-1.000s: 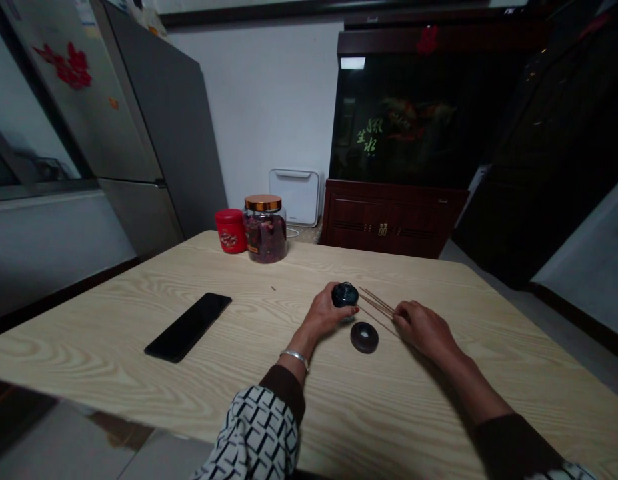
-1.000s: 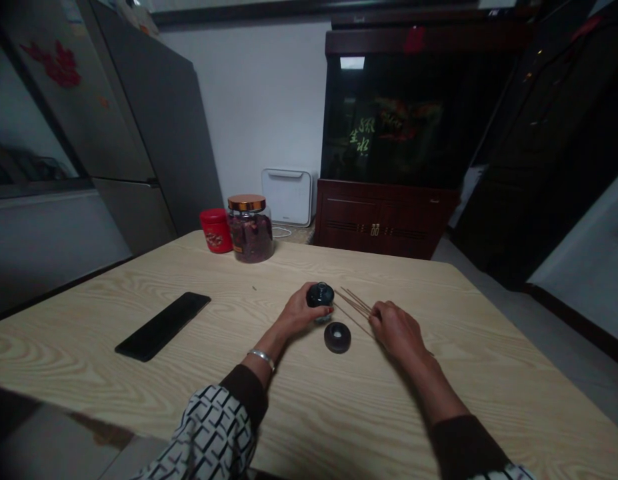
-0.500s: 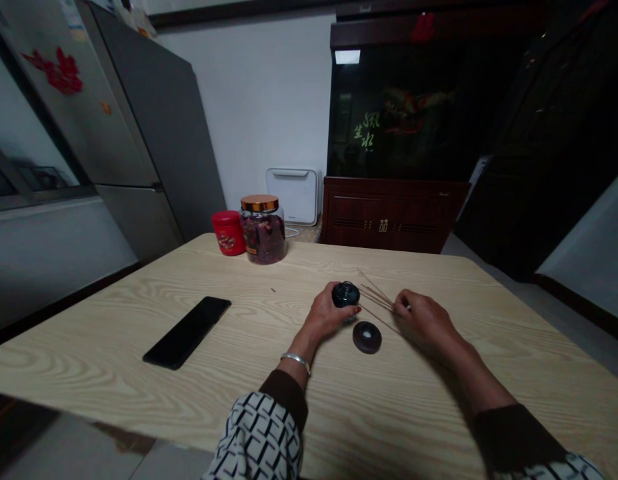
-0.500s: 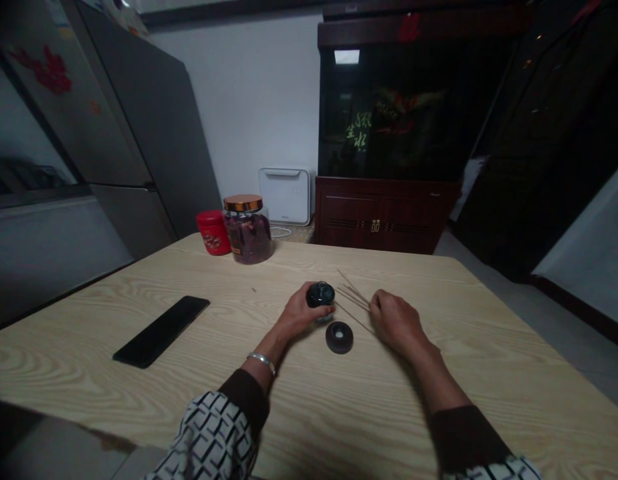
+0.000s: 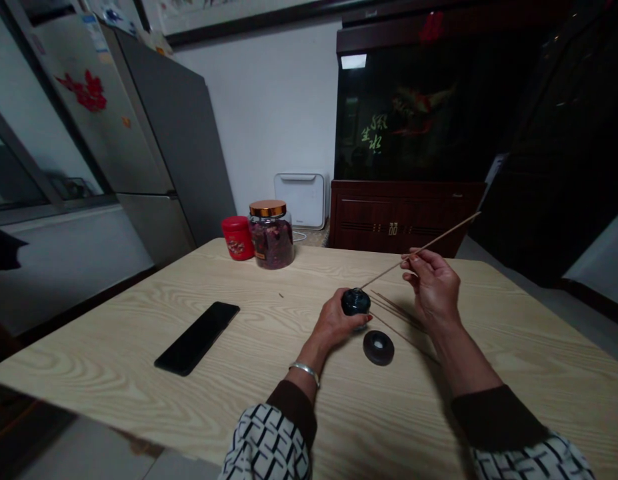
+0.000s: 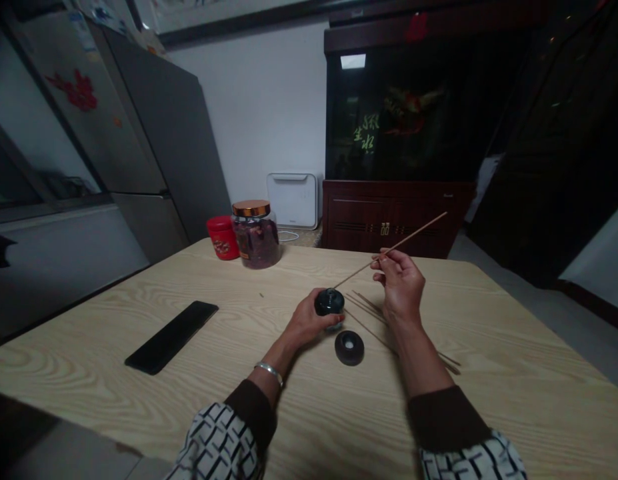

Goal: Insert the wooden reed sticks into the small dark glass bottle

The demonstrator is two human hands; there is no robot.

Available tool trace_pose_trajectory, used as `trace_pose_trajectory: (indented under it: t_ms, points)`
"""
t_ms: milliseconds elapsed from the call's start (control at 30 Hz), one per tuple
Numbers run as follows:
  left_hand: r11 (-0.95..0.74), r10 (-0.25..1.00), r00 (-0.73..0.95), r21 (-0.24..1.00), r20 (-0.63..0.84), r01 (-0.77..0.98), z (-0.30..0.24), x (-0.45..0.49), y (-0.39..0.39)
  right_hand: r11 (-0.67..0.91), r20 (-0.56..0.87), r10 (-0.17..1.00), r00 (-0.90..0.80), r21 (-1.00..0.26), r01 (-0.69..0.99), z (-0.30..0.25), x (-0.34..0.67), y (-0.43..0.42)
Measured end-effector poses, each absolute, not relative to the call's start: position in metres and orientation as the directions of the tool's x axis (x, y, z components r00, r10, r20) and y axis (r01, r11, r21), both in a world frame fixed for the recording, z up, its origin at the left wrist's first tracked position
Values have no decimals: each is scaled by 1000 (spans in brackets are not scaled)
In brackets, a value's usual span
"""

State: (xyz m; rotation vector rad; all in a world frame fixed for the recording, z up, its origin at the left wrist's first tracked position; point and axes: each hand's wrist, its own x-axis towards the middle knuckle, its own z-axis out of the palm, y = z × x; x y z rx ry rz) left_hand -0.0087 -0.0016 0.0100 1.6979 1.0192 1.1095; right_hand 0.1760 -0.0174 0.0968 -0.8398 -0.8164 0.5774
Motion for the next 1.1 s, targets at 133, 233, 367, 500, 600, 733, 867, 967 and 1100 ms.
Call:
trace_pose_trajectory:
  t_ms: [133,233,367,500,600,733,867,967,1100]
  points:
    - [-307,927,279,935,252,176,11,-9,-2,595,537,671,511,-801,61,100,172,-15]
    - [-309,925,284,934,251,179,12,-9,-3,575,564,707,425,-810,118,99,165,-18]
    - [-321,924,277,928,264,188,10,-8,-2,433,453,867,209,-891,137,89,157,-23]
    - [-318,927,273,927,258,202,9,-8,0,276,312,948,54,-897,345,74,178,-25]
    - [-299,932,270,932,240,204,10,-8,-1,152,313,945,93,-674,723,60,213,-29]
    - [-305,924,289,939,251,161,11,-9,-2,-115,164,973,163,-270,956,41,245,-39]
    - [-310,925,275,939,262,148,10,-9,-2,-163,95,979,181,-173,971,32,245,-43]
    - [-305,926,277,942,258,142,9,-9,-2,-164,84,980,181,-180,970,34,240,-42]
    - [-308,926,278,939,257,155,10,-10,-2,-158,93,979,179,-198,968,40,236,-44]
